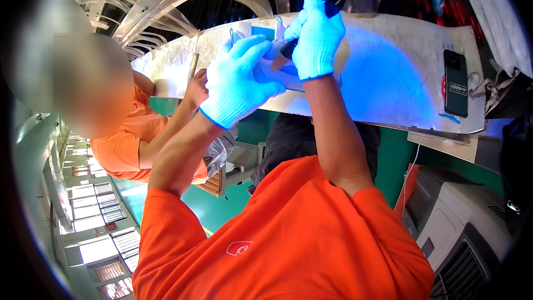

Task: The person works at a factory workstation, using a black scraper tool to smooth a white sheet on a table. They then pick up a light blue and white sneaker and use a black tool to press and shape the shoe's upper and sole components. The person continues to manipulate the sneaker, adjusting its form with their gloved hands.

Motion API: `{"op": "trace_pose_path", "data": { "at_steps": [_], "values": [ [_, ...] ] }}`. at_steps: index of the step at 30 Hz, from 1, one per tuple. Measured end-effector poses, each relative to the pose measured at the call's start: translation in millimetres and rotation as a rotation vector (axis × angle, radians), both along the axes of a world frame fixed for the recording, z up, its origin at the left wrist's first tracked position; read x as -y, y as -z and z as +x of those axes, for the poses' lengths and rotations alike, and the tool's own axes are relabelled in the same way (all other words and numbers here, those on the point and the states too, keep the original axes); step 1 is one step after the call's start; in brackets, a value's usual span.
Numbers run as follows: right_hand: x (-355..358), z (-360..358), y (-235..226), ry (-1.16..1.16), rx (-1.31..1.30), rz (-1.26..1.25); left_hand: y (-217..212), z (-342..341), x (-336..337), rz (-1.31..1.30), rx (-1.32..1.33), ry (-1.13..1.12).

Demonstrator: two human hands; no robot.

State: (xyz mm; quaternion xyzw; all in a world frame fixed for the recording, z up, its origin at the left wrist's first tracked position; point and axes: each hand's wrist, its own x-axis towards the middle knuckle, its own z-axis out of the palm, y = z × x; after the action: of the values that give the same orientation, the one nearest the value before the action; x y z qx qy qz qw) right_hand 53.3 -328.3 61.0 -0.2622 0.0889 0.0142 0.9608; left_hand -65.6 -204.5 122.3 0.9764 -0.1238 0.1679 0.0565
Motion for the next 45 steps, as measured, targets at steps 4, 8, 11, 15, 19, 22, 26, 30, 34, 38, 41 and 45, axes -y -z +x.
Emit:
{"op": "trace_pose_path", "data": {
  "at_steps": [4,8,11,15,19,22,26,30,34,38,41,45],
  "values": [
    [-5.9,4.6,6.7,-0.03,-0.019,-0.318,12.6,-12.9,-11.2,-0.091,0.031,-0.031],
    [-21.0,6.4,-22.1,-0.241,0.346,-0.849,18.8,-15.5,-22.0,-0.212,0.012,-0.013],
    [3.6,15.2,-29.6,-0.114,0.731,-1.283,25.2,-21.3,-30.0,-0.25,0.05,-0.032],
    [96.6,10.5,-37.5,-0.405,0.531,-1.391,54.5,-43.6,-37.7,-0.317,0.15,-0.095],
    [103.5,-34.9,-41.9,-0.597,0.851,-1.957,81.5,-53.7,-36.3,-0.404,0.282,-0.11],
    [74.8,-69.3,-45.7,-0.743,0.838,-2.097,98.8,-54.5,-33.3,-0.435,0.398,-0.064],
    [41.7,-84.5,-35.1,-0.707,0.812,-2.256,124.9,-59.5,-29.9,-0.522,0.519,-0.092],
    [29.7,-87.7,-40.8,-0.718,0.817,-2.286,122.8,-72.9,-36.1,-0.504,0.403,-0.083],
    [36.8,-98.4,-34.9,-0.65,0.79,-2.265,93.4,-80.9,-35.5,-0.788,0.098,-0.272],
    [37.1,-105.9,-22.6,-0.584,0.778,-2.291,84.6,-66.2,-35.1,-0.752,-0.049,-0.327],
    [37.5,-105.6,-20.9,-0.588,0.838,-2.29,92.6,-64.4,-44.6,-0.769,-0.06,-0.275],
    [50.1,-99.3,-23.9,-0.654,0.901,-2.233,68.6,-58.7,-40.6,-0.627,-0.119,-0.307]
  ]
}}
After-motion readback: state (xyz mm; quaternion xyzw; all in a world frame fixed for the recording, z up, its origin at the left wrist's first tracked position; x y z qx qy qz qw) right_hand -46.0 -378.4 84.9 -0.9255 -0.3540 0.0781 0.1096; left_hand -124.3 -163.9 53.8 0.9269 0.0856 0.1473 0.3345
